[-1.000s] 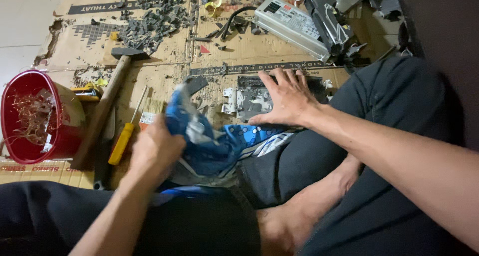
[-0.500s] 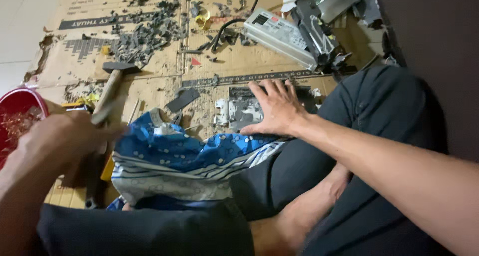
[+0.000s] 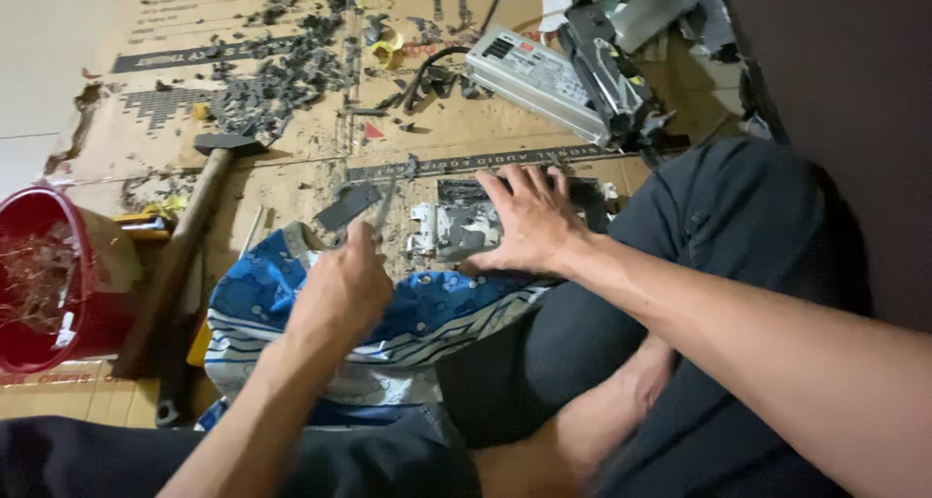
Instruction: The person sits on the floor and uses a yellow-handled scraper to remove material from a disassembled electronic component. They hold the component steady with their right hand while scraping with their left, occasionally adjusting the position of the component and the cloth underneath.
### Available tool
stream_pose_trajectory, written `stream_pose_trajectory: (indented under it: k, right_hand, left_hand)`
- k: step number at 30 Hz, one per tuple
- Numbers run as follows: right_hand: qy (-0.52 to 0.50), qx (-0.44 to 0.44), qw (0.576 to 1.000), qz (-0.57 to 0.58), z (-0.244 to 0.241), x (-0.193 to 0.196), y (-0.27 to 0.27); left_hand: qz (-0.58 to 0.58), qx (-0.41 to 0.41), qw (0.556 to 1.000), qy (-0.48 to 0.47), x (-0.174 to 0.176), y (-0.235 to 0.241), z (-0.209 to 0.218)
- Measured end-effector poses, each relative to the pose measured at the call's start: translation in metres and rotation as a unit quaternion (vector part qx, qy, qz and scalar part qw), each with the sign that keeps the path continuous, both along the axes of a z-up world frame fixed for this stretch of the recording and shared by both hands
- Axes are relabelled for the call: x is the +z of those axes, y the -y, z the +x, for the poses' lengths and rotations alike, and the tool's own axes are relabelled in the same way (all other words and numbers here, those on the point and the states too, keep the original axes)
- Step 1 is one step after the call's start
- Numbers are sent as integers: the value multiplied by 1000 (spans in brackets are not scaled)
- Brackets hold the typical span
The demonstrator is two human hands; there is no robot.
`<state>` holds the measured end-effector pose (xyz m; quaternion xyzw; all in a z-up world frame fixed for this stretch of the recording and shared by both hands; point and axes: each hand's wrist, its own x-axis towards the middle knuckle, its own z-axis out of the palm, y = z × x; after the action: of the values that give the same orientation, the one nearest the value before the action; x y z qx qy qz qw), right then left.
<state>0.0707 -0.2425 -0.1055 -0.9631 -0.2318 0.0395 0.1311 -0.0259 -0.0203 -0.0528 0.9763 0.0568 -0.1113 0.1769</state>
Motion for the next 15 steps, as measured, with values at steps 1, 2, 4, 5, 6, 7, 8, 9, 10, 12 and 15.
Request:
stream_pose_trajectory:
  k: [1,2,4,5,6,7,8,9,10,12,15]
  right_hand:
    - [1,5,1000,2,2,-2,-3]
    - [-1,6,1000,5,2,-5,-1]
    - [-7,2,1000,7,3,-13,2]
    - [-4,2,1000,20,4,-17,3]
    - [0,5,999,34,6,-21,2]
    - [-1,2,999,33,7,-23,3]
    - [-3,7,999,36,8,-26,3]
    - [-5,11,999,39,8,-28,3]
    - [-6,10,999,38,8,-27,3]
    - [-30,13,999,17,10,-25,2]
    - [-50,19,998,24,11,-18,3]
  left_hand:
    - [2,5,1000,1,-1,-2,4]
    - [19,74,996,-54,-5,0,8]
    - [36,138,984,-110,-10,5,13]
    - [66,131,982,-118,-12,8,13]
    - [95,125,980,-124,-13,10,13]
    - [94,122,980,-124,-12,16,12]
    - [82,114,979,-151,-11,22,10]
    - [70,106,976,-177,-9,27,8]
    - [69,104,976,-178,-5,30,6]
    - [10,114,985,-131,4,36,3]
    - [16,128,987,-98,-28,30,8]
